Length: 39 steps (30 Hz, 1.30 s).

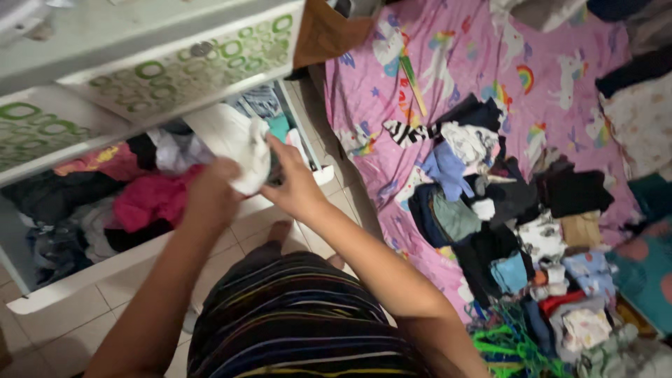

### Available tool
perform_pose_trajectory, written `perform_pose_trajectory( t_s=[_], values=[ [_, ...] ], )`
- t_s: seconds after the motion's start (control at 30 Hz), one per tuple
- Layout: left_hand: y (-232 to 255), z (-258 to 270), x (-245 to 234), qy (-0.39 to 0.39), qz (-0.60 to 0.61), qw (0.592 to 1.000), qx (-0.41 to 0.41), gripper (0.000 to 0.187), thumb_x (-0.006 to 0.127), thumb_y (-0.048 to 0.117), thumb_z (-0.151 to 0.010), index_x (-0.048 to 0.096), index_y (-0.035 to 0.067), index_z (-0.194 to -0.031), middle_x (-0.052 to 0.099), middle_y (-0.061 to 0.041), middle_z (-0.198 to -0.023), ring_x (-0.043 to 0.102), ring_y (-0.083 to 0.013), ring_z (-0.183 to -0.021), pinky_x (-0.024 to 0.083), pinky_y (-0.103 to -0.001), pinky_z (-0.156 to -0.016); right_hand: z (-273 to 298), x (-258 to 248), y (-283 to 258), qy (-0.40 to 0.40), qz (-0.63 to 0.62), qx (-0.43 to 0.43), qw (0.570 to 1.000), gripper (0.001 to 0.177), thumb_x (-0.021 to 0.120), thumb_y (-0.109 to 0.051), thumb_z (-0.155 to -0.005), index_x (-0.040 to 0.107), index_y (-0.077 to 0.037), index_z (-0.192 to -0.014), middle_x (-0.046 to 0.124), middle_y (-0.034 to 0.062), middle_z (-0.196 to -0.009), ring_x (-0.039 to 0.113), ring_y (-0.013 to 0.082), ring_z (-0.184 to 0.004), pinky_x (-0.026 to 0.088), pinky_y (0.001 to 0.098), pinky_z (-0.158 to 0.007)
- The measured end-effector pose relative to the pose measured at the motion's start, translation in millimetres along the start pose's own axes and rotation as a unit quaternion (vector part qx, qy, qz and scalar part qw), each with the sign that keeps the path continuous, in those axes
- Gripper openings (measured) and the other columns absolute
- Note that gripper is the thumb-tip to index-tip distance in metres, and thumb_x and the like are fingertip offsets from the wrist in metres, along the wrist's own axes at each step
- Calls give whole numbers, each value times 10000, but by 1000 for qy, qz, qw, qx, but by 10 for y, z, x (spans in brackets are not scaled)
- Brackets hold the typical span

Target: The person folds various pieces of clothing, including shirts and pants, on a bed with a pink unicorn-patterned sheet. They also open a drawer, remove some items, and continue folding the clothes by hand.

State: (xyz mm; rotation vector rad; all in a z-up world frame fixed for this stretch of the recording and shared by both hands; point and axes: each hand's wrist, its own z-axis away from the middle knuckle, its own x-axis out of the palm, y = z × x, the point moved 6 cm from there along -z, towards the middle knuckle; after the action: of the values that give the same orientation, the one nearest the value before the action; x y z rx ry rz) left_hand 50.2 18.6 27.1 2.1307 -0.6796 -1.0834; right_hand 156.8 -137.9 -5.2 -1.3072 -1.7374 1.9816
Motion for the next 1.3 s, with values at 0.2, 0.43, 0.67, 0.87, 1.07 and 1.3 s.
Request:
perform_pose_trajectory(
  t_s=[0.2, 0.43, 0.67, 0.87, 1.07, 1.3],
  values=[
    [80, 220, 322, 22, -19, 1000, 11, 351, 783, 59, -814, 586, 19, -1103, 547, -233, -1248, 555, -436, -1171, 466, -517, -1013, -624, 342, 645, 34, -119, 79, 989, 378, 576, -116, -971, 629, 1, -1326, 751, 125, -1028, 722, 205, -897, 583, 331, -795],
    [-549, 276, 894, -144, -202, 966, -68, 424, 681, 288, -893, 655, 83, -1264, 540, -266, -1358, 407, -519, -1371, 260, -655, -1150, -436, 447, 872, 76, -452, 233, 858, 239, 436, -89, -1037, 632, -40, -1165, 735, 101, -934, 700, 178, -771, 576, 301, -680],
    [-753, 100, 1058, -142, -64, 987, 26, 537, 656, 310, -893, 630, 42, -1358, 540, -204, -1433, 456, -427, -1357, 324, -550, -1125, -52, -8, -237, 102, -173, -49, 978, 180, 548, -29, -1040, 681, 23, -1150, 672, 113, -1112, 653, 264, -1025, 511, 333, -927],
    [-809, -212, 1202, -217, -16, 975, -55, 528, 669, 266, -845, 618, 22, -1311, 575, -204, -1329, 510, -401, -1265, 387, -511, -1068, 307, -362, -916, 39, -77, -157, 984, 249, 564, -115, -962, 731, -40, -1131, 690, 93, -1077, 675, 227, -994, 538, 319, -893],
    [-502, -409, 1089, -268, 21, 960, -74, 503, 676, 222, -806, 614, 14, -1259, 602, -204, -1233, 542, -404, -1197, 432, -512, -1029, 587, -822, -353, 96, -298, 79, 947, 275, 515, -124, -1034, 725, 22, -1133, 745, 132, -1064, 690, 211, -964, 547, 348, -864],
    [-38, 336, 691, -110, -15, 993, 32, 475, 685, 171, -760, 610, 5, -1199, 633, -204, -1121, 580, -408, -1118, 485, -513, -982, 1698, -1553, 739, 363, -391, 296, 793, 338, 524, -237, -1005, 622, -5, -1231, 721, 138, -1129, 707, 260, -989, 570, 397, -856]
  ],
)
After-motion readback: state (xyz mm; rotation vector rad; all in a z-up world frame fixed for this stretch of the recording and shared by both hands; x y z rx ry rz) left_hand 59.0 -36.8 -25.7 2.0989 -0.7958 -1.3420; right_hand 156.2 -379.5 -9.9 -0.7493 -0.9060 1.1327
